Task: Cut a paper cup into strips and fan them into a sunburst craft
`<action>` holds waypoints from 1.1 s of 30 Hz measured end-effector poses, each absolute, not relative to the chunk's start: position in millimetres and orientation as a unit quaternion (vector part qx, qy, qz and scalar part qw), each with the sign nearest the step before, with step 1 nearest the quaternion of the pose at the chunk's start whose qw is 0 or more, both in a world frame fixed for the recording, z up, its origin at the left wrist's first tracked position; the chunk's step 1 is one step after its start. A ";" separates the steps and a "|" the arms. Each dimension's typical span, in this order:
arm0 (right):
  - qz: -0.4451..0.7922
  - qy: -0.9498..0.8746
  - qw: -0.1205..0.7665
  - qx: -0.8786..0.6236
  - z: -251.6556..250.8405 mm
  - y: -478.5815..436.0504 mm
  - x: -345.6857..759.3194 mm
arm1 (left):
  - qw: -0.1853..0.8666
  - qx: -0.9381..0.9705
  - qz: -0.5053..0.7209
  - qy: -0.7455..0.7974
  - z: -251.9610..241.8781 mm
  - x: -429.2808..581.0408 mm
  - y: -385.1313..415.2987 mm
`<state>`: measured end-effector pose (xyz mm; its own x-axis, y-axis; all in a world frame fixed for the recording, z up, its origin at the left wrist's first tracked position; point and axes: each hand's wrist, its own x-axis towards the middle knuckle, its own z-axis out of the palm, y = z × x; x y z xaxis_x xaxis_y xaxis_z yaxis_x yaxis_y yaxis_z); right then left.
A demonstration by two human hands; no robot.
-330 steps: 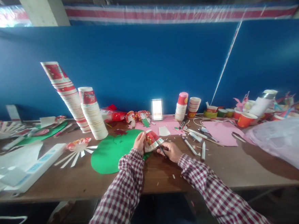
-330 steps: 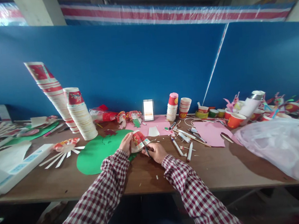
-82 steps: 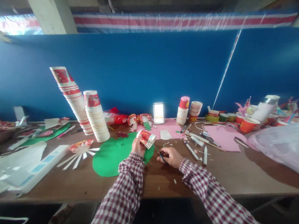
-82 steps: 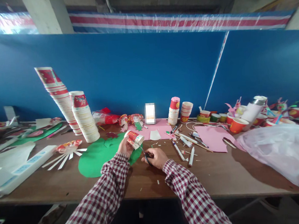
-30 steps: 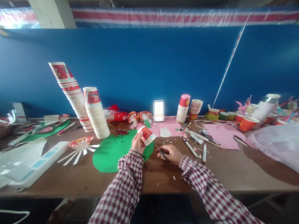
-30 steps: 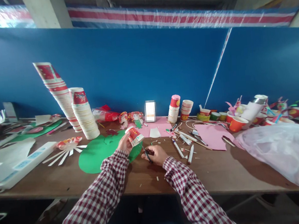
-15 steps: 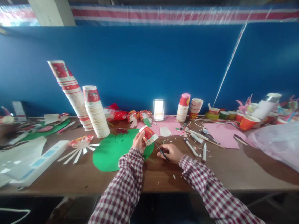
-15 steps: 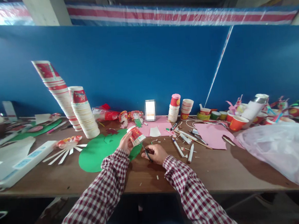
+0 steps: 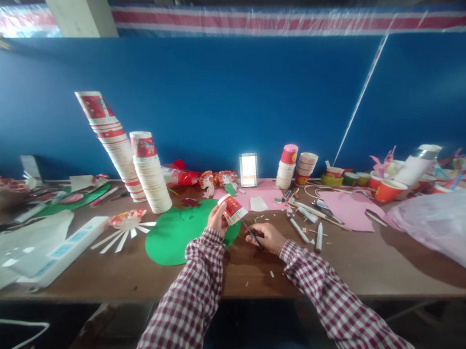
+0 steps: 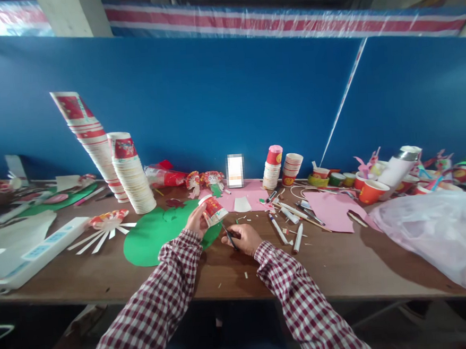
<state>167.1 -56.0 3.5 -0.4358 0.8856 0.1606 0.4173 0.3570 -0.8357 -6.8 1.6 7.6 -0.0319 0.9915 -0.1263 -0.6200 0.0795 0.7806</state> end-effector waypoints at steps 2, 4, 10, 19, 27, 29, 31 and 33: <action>0.366 -0.764 0.313 -0.429 2.5 -55.3 167.4 | 0.643 0.265 0.627 0.351 6.6 -6.8 2.3; 0.365 -0.766 0.312 -0.426 2.0 -54.9 167.7 | 0.643 0.268 0.629 0.345 5.7 -6.8 2.8; 0.365 -0.767 0.309 -0.428 2.1 -55.2 167.5 | 0.646 0.271 0.628 0.341 5.4 -7.2 2.5; 0.376 -0.764 0.314 -0.420 4.6 -57.0 167.9 | 0.651 0.273 0.623 0.336 5.0 -7.9 2.3; 0.338 -0.779 0.308 -0.430 2.8 -55.2 168.0 | 0.643 0.279 0.641 0.312 5.5 -7.0 1.5; 0.333 -0.779 0.305 -0.435 1.6 -54.8 168.2 | 0.642 0.281 0.643 0.307 6.2 -6.8 0.9; 0.331 -0.778 0.302 -0.440 0.9 -54.7 168.2 | 0.642 0.282 0.643 0.308 7.0 -7.0 0.4; 0.333 -0.777 0.301 -0.442 0.8 -54.7 168.1 | 0.641 0.283 0.641 0.313 7.5 -7.4 0.0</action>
